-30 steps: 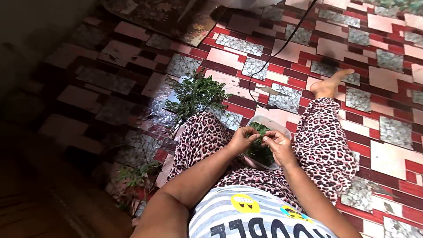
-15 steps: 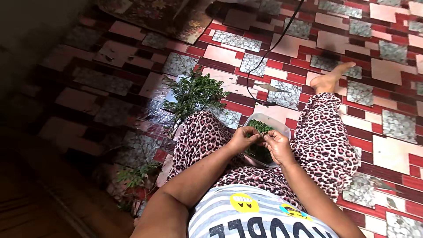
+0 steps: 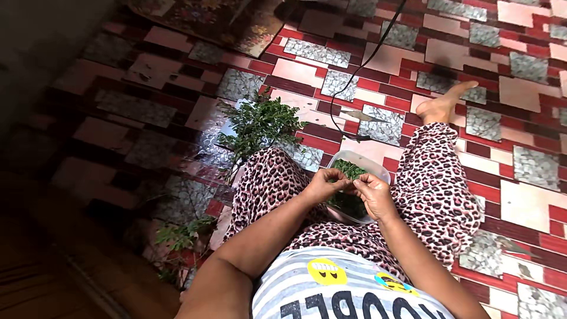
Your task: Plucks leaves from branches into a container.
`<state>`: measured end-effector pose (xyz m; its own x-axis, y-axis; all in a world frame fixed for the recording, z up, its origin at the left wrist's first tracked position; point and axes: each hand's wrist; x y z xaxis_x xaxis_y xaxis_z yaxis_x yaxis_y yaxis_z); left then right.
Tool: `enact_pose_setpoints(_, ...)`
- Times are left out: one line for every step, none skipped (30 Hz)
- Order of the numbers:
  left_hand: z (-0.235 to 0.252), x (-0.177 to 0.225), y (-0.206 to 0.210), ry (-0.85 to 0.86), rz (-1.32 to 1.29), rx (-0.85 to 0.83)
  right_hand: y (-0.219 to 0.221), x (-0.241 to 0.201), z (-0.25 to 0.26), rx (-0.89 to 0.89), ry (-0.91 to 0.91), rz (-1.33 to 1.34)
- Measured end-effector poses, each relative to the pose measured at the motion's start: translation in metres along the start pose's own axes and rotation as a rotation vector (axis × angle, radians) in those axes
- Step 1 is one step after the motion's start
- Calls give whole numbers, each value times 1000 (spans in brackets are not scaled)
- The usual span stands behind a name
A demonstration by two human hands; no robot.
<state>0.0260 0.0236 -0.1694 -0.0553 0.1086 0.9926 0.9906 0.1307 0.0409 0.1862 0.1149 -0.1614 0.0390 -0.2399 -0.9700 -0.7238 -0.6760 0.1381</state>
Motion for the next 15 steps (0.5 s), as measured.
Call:
enact_pose_setpoints(0, 0, -1, 0, -2, -2, -1, 0, 0, 2, -2, -35)
enact_pose_setpoints(0, 0, -1, 1, -2, -1, -1, -1, 1, 12, -2, -73)
enact_pose_setpoints(0, 0, -1, -4, -1, 5, -2, -2, 2, 31, 5, -111)
enact_pose_setpoints(0, 0, -1, -9, 2, 11, -3, -4, 2, 49, 15, -154)
enact_pose_setpoints(-1, 0, -2, -9, 1, 16, -6, -4, 3, 60, 23, -206)
enact_pose_setpoints(0, -1, -2, -7, -1, 17, -10, -4, 4, 64, 18, -275)
enact_pose_setpoints(0, -1, -2, -3, -1, 18, -14, -3, 4, 67, -13, -356)
enact_pose_setpoints(0, -2, -2, 1, 2, 16, -17, -4, 4, 67, -69, -443)
enact_pose_setpoints(0, -2, -2, 5, 10, 11, -18, -5, 3, 67, -132, -518)
enact_pose_setpoints(0, -2, -2, 8, 28, 3, -20, -7, 2, 68, -193, -578)
enact_pose_setpoints(0, -2, -2, 13, 54, -5, -20, -9, 2, 57, -235, -625)
enact_pose_setpoints(0, -2, -1, 24, 84, -13, -20, -11, 1, 33, -258, -664)
enact_pose_setpoints(1, -4, -1, 39, 109, -19, -19, -12, 1, -3, -258, -688)
enact_pose_setpoints(2, -6, 0, 57, 130, -22, -18, -12, 2, -42, -247, -695)
enact_pose_setpoints(3, -7, 1, 69, 150, -27, -16, -11, 2, -73, -234, -700)
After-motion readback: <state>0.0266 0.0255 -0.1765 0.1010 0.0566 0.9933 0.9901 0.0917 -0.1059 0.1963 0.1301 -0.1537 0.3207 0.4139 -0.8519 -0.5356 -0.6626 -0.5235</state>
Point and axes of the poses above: each hand's wrist, its own z-axis towards the middle knuckle, its own y-axis out of the palm, x = y × z, and after that the axes turned 6 degrees about -x, right-handed
